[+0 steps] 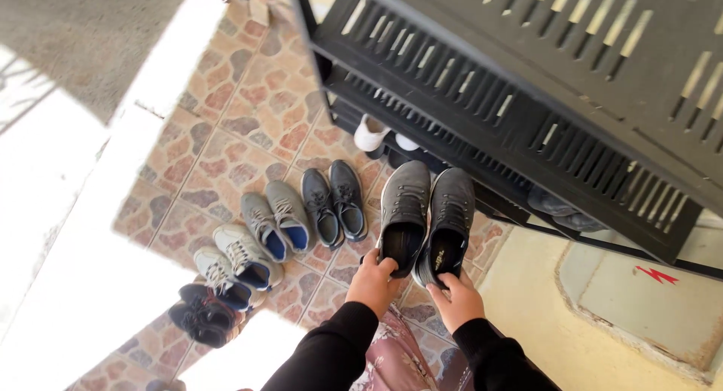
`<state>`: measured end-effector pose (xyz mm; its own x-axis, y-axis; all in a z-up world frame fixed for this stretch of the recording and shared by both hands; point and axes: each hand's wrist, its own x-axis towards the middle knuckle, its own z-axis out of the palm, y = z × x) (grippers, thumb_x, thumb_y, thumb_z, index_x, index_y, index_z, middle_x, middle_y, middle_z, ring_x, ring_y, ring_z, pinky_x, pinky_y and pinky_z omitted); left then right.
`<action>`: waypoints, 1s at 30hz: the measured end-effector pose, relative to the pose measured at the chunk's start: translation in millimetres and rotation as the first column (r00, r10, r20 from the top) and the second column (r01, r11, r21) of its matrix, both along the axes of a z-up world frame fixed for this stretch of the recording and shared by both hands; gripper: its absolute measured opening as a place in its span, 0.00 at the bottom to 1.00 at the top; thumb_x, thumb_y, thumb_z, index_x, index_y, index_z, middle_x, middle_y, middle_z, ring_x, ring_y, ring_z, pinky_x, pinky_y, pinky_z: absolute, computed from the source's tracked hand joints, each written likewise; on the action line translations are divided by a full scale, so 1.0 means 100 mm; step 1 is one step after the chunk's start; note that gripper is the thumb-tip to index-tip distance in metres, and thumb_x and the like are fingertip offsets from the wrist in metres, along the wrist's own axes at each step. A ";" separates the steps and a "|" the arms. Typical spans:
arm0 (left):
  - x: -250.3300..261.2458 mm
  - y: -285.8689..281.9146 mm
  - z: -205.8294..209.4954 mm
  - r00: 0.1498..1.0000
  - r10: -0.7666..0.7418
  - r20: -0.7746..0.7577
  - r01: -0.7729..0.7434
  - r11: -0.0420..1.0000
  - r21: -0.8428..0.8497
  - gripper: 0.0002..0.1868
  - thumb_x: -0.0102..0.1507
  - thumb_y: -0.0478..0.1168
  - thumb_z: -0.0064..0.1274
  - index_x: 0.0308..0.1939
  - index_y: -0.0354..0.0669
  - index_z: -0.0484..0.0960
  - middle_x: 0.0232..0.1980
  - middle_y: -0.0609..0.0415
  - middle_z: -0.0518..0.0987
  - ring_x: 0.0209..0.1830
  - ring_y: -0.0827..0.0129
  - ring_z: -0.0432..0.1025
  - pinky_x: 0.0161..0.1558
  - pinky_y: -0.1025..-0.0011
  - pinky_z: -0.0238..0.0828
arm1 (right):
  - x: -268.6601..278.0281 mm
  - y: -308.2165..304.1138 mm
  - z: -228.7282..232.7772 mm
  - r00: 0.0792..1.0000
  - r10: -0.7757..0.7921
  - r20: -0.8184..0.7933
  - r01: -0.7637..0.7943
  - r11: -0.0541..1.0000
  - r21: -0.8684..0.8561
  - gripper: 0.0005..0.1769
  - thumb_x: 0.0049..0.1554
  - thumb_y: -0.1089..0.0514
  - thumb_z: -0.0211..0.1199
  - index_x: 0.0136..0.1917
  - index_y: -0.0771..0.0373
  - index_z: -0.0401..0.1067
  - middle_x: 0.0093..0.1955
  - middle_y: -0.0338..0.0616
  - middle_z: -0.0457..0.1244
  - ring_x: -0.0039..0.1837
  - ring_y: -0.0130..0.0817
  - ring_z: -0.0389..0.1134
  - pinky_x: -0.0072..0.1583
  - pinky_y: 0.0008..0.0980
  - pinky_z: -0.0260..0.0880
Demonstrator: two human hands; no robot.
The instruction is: The person removes various pairs of shoes from a black metal shoe rack and places them on the tiled floor. They then pick up the shoes from the floor and place them back onto the rack, organizing them by type and color.
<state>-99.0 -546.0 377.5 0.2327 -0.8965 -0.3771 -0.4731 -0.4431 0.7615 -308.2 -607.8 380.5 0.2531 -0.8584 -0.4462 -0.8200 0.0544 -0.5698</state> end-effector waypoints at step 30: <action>0.44 3.85 -1.12 0.690 0.724 -0.013 -0.676 0.651 0.344 0.16 0.56 0.41 0.67 0.46 0.45 0.81 0.65 0.38 0.70 0.55 0.40 0.73 0.53 0.54 0.74 | 1.48 2.54 -1.36 0.615 0.788 0.010 -0.765 0.594 0.249 0.16 0.53 0.49 0.69 0.51 0.58 0.76 0.55 0.53 0.63 0.54 0.52 0.69 0.55 0.46 0.69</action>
